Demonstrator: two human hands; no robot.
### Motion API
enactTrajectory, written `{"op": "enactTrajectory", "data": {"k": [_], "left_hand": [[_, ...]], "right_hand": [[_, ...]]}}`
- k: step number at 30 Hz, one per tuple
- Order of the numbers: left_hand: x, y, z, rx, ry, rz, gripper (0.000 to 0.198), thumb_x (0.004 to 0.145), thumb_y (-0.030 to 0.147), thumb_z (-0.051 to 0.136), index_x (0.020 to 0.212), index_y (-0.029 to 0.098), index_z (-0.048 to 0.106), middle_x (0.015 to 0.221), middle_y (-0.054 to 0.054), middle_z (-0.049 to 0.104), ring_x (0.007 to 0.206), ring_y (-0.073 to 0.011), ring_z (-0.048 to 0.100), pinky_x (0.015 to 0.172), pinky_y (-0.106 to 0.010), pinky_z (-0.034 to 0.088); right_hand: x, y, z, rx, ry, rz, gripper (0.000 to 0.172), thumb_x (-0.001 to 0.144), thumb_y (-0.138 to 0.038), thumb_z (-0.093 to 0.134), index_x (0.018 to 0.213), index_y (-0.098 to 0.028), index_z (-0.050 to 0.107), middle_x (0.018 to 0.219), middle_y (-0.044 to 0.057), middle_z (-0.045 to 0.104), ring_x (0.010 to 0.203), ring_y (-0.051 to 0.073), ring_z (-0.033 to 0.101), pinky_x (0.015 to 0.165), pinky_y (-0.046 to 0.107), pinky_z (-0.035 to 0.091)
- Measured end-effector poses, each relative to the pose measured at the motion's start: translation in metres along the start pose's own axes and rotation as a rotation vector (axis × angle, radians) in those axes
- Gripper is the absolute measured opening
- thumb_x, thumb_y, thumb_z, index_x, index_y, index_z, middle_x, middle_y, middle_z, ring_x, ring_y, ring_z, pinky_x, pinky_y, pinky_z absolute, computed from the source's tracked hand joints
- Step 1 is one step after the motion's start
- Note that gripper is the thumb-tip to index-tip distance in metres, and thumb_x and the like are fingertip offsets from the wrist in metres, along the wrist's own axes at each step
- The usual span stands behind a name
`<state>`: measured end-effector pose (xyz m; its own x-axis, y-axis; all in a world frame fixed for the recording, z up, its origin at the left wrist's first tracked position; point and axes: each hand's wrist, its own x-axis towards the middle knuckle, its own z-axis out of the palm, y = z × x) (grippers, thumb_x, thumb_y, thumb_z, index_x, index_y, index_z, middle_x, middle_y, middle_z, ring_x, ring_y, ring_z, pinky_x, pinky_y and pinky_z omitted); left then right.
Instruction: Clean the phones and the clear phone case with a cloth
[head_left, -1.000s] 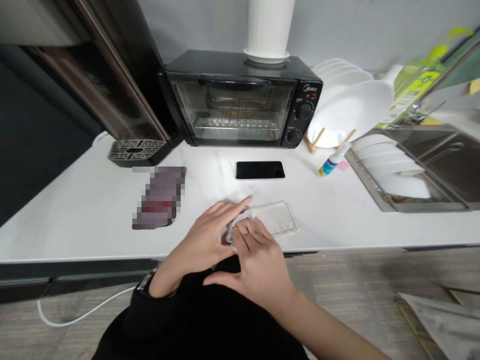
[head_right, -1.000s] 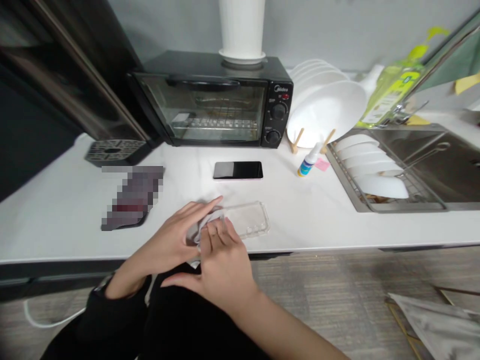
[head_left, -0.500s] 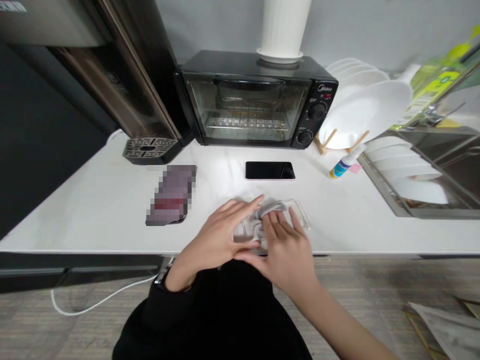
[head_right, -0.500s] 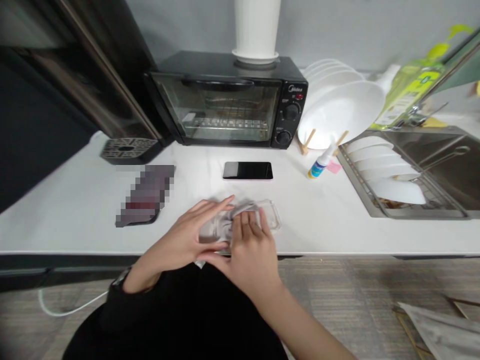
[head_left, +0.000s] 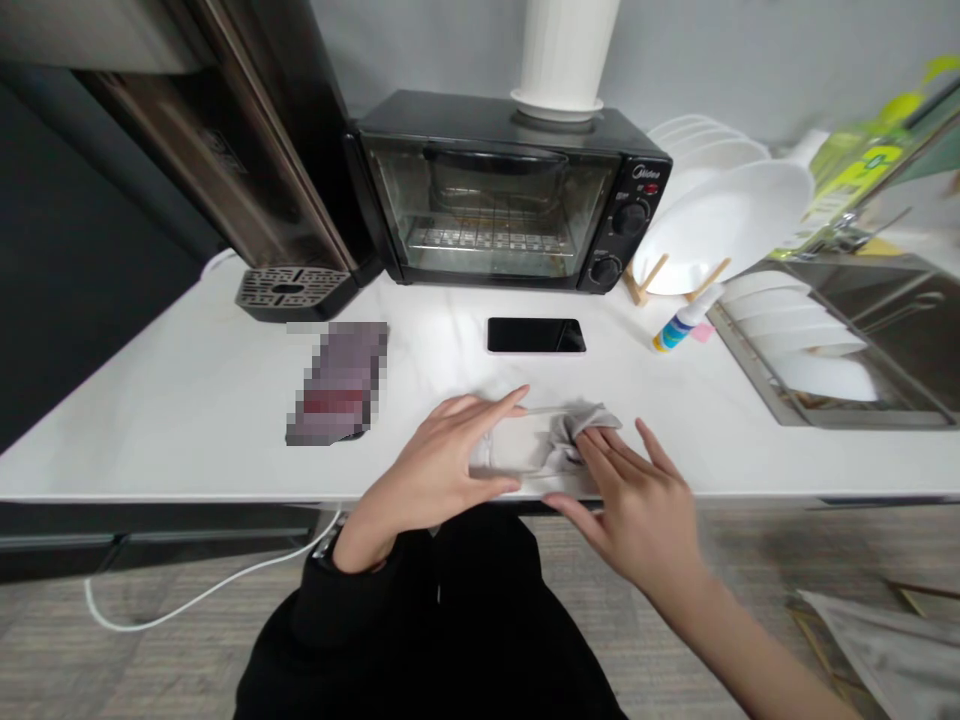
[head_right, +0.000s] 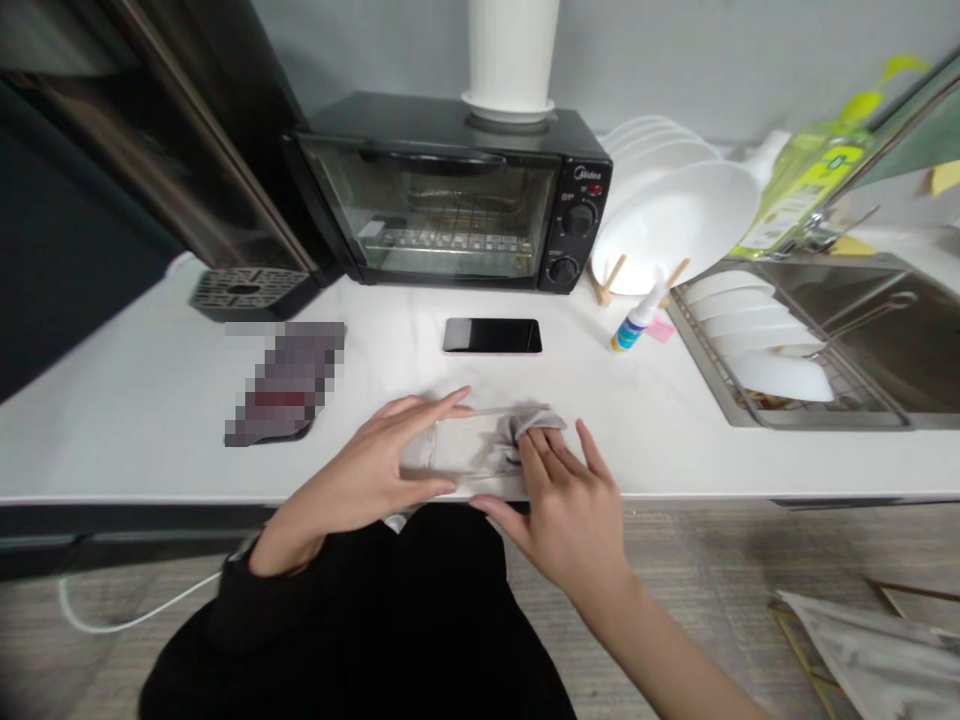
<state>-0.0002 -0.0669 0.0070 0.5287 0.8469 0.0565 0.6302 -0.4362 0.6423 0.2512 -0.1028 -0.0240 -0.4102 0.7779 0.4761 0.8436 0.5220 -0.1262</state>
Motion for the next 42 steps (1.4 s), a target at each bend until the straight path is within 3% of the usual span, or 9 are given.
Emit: {"op": "enactTrajectory", "data": {"k": [4,7,13,17,21,25,29,35,42], "left_hand": [[-0.001,-0.004,-0.001,-0.049,0.008,-0.015,0.089,0.088,0.029,0.077,0.164,0.032,0.030,0.148,-0.004,0.060,0.129,-0.0257,0.054,0.113,-0.041,0.042],[-0.004,-0.005,-0.004,-0.062,0.011,-0.050,0.088,0.088,0.025,0.075,0.163,0.032,0.031,0.145,-0.005,0.061,0.126,-0.0247,0.056,0.110,-0.040,0.045],[-0.004,-0.002,-0.004,-0.028,-0.003,-0.011,0.092,0.087,0.033,0.079,0.164,0.036,0.028,0.150,-0.002,0.059,0.132,-0.0270,0.051,0.115,-0.044,0.040],[-0.001,-0.001,0.000,0.006,0.003,-0.009,0.092,0.088,0.034,0.079,0.164,0.035,0.029,0.149,-0.003,0.060,0.130,-0.0273,0.051,0.116,-0.045,0.038],[0.000,-0.005,0.001,-0.029,0.024,0.028,0.089,0.088,0.038,0.079,0.163,0.031,0.032,0.149,-0.006,0.058,0.130,-0.0270,0.051,0.116,-0.043,0.039],[-0.002,-0.008,-0.001,-0.037,0.055,-0.003,0.083,0.089,0.032,0.075,0.162,0.023,0.036,0.141,-0.010,0.061,0.127,-0.0268,0.054,0.110,-0.039,0.044],[-0.003,-0.004,-0.002,-0.014,0.014,-0.034,0.092,0.087,0.035,0.079,0.164,0.030,0.030,0.146,-0.005,0.060,0.131,-0.0273,0.052,0.115,-0.041,0.039],[0.000,0.001,0.000,0.013,-0.008,-0.012,0.098,0.086,0.033,0.081,0.165,0.038,0.023,0.150,0.003,0.060,0.131,-0.0259,0.051,0.119,-0.044,0.034],[0.000,-0.009,0.000,-0.029,0.005,0.000,0.091,0.089,0.032,0.076,0.165,0.031,0.027,0.150,-0.004,0.058,0.132,-0.0266,0.051,0.115,-0.043,0.040]], "right_hand": [[0.027,-0.056,0.032,0.140,0.041,0.017,0.077,0.097,-0.071,0.051,0.123,-0.001,0.066,0.120,0.024,0.074,0.116,0.036,0.071,0.115,0.053,0.044],[0.028,-0.070,0.031,0.283,-0.007,-0.055,0.070,0.099,-0.069,0.051,0.121,-0.004,0.067,0.119,0.020,0.076,0.116,0.031,0.072,0.115,0.049,0.046],[-0.014,-0.001,-0.015,0.176,-0.070,-0.093,0.045,0.104,-0.054,0.053,0.127,-0.018,0.066,0.121,0.008,0.078,0.117,0.025,0.073,0.123,0.048,0.036],[-0.014,0.019,-0.013,-0.008,-0.024,-0.042,0.042,0.106,-0.047,0.053,0.127,-0.014,0.067,0.120,0.011,0.078,0.113,0.027,0.075,0.122,0.050,0.036],[0.021,-0.030,0.024,0.011,0.076,0.013,0.074,0.099,-0.068,0.051,0.123,0.001,0.067,0.119,0.025,0.075,0.112,0.037,0.073,0.111,0.054,0.047],[0.038,-0.071,0.039,0.260,0.048,-0.061,0.078,0.094,-0.076,0.051,0.114,-0.003,0.071,0.111,0.021,0.077,0.108,0.032,0.074,0.109,0.047,0.051],[0.012,-0.041,0.014,0.312,-0.041,-0.125,0.060,0.100,-0.066,0.050,0.124,-0.013,0.067,0.122,0.010,0.078,0.118,0.026,0.072,0.118,0.046,0.043],[-0.015,0.022,-0.017,0.011,-0.029,-0.067,0.043,0.107,-0.051,0.049,0.125,-0.016,0.068,0.117,0.009,0.079,0.111,0.025,0.075,0.121,0.049,0.037],[0.035,-0.056,0.038,0.015,0.085,-0.038,0.093,0.091,-0.084,0.043,0.114,0.002,0.071,0.107,0.027,0.076,0.103,0.038,0.075,0.104,0.049,0.055]]}}
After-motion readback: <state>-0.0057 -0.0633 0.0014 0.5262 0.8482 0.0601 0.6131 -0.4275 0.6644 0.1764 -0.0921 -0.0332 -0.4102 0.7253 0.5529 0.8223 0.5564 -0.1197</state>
